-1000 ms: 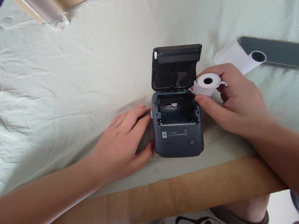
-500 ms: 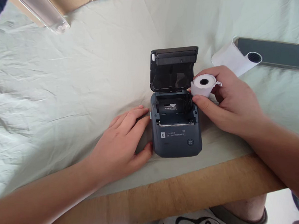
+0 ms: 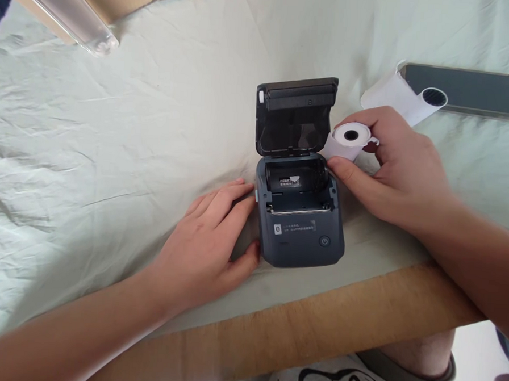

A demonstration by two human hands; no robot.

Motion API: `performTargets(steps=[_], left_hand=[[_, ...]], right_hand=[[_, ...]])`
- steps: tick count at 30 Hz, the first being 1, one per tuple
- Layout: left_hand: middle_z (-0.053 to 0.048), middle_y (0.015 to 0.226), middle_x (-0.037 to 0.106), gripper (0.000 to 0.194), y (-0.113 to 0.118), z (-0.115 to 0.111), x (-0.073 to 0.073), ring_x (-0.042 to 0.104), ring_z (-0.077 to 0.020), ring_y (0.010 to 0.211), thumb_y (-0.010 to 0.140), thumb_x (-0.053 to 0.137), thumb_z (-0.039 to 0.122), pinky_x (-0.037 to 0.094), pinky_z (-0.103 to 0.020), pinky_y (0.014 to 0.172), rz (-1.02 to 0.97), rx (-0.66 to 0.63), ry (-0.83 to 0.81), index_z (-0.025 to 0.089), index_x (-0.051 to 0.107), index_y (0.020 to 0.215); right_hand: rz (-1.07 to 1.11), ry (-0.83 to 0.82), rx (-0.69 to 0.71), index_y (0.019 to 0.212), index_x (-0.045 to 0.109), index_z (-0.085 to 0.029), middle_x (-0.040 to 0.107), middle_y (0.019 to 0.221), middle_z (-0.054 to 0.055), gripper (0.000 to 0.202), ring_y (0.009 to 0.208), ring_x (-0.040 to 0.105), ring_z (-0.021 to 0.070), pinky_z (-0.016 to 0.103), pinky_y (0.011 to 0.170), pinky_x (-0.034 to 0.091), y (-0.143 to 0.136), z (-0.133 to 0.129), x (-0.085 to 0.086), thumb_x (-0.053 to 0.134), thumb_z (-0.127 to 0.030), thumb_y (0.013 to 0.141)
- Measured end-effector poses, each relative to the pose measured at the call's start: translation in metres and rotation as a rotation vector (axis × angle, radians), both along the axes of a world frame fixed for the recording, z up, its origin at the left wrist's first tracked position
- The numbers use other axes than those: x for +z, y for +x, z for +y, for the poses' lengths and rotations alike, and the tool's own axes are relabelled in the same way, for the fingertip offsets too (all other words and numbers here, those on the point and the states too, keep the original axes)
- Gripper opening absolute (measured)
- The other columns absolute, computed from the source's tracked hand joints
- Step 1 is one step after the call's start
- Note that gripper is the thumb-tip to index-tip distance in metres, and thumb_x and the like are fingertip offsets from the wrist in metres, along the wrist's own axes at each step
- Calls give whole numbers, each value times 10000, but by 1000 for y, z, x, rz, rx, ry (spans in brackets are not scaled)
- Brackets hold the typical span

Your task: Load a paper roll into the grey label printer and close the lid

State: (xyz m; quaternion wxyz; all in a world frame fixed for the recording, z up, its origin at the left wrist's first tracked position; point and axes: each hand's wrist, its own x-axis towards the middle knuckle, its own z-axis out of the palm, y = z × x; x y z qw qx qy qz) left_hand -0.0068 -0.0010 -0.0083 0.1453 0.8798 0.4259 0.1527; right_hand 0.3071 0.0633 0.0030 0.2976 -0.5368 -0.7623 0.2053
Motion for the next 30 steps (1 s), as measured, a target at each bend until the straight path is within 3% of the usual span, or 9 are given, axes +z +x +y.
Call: performTargets(steps=[7, 12, 15, 17, 19, 22, 25, 27, 30], left_hand=[[-171, 1669, 734, 506, 1, 0, 0, 670, -427, 1642, 1086, 582, 301, 629, -629, 1348, -5, 12, -18, 215, 678, 1575], [-206, 1641, 745, 474, -1, 2, 2, 684, -425, 1631, 1118, 552, 330, 651, -608, 1326, 31, -28, 8, 168, 674, 1546], [-213, 1639, 744, 477, -1, 4, 3, 682, -441, 1629, 1109, 563, 317, 644, -629, 1333, 27, -35, 7, 163, 677, 1547], [-214, 1635, 743, 485, -1, 4, 3, 684, -444, 1625, 1103, 570, 310, 640, -628, 1334, 19, -37, 7, 158, 679, 1550], [-219, 1628, 744, 486, -1, 4, 3, 691, -441, 1614, 1100, 572, 314, 641, -615, 1332, 12, -43, 10, 147, 683, 1543], [-230, 1632, 741, 476, -1, 4, 3, 693, -430, 1613, 1114, 558, 319, 637, -599, 1333, 19, -43, 24, 126, 683, 1531], [-228, 1651, 734, 478, -1, 4, 3, 682, -424, 1627, 1122, 560, 324, 633, -597, 1337, 21, -42, 22, 128, 676, 1541], [-219, 1660, 732, 484, -1, 3, 3, 674, -424, 1637, 1117, 568, 322, 625, -601, 1347, 16, -43, 7, 139, 675, 1552], [-206, 1669, 728, 495, -2, 3, 3, 672, -420, 1639, 1110, 574, 330, 612, -598, 1364, 13, -38, -9, 154, 681, 1560]], right_hand=[[7, -133, -48, 1276, 660, -308, 821, 1078, 50, 400, 1013, 834, 295, 409, 764, 662, 6, 5, -2, 735, -555, 971], [-52, -90, -32, 1301, 629, -319, 792, 1006, 24, 350, 701, 668, 217, 407, 722, 628, 7, 6, -2, 702, -498, 1008], [-131, -104, 8, 1373, 590, -301, 762, 966, 22, 393, 691, 666, 225, 461, 809, 665, 10, 9, -4, 689, -478, 1037], [-194, -80, 31, 1487, 565, -284, 796, 1062, 56, 507, 822, 773, 281, 515, 868, 687, 13, 7, -3, 692, -483, 1038], [-248, 6, 30, 1587, 567, -284, 823, 1361, 131, 623, 1078, 847, 363, 595, 969, 706, 17, 1, 3, 707, -520, 1028], [-341, 180, -62, 1626, 644, -357, 661, 1769, 122, 621, 1463, 770, 440, 711, 1207, 636, 25, -11, 21, 710, -603, 1060], [-403, 346, -114, 1663, 651, -431, 621, 1816, 53, 544, 1725, 571, 432, 777, 1427, 417, 39, -12, 34, 611, -580, 1142], [-440, 362, -101, 1727, 617, -401, 594, 1835, 79, 591, 1798, 479, 419, 767, 1501, 311, 53, -5, 30, 565, -560, 1161], [-484, 233, -137, 1684, 663, -323, 633, 1784, 158, 620, 1710, 594, 422, 736, 1420, 478, 74, 10, 10, 605, -611, 1138]])
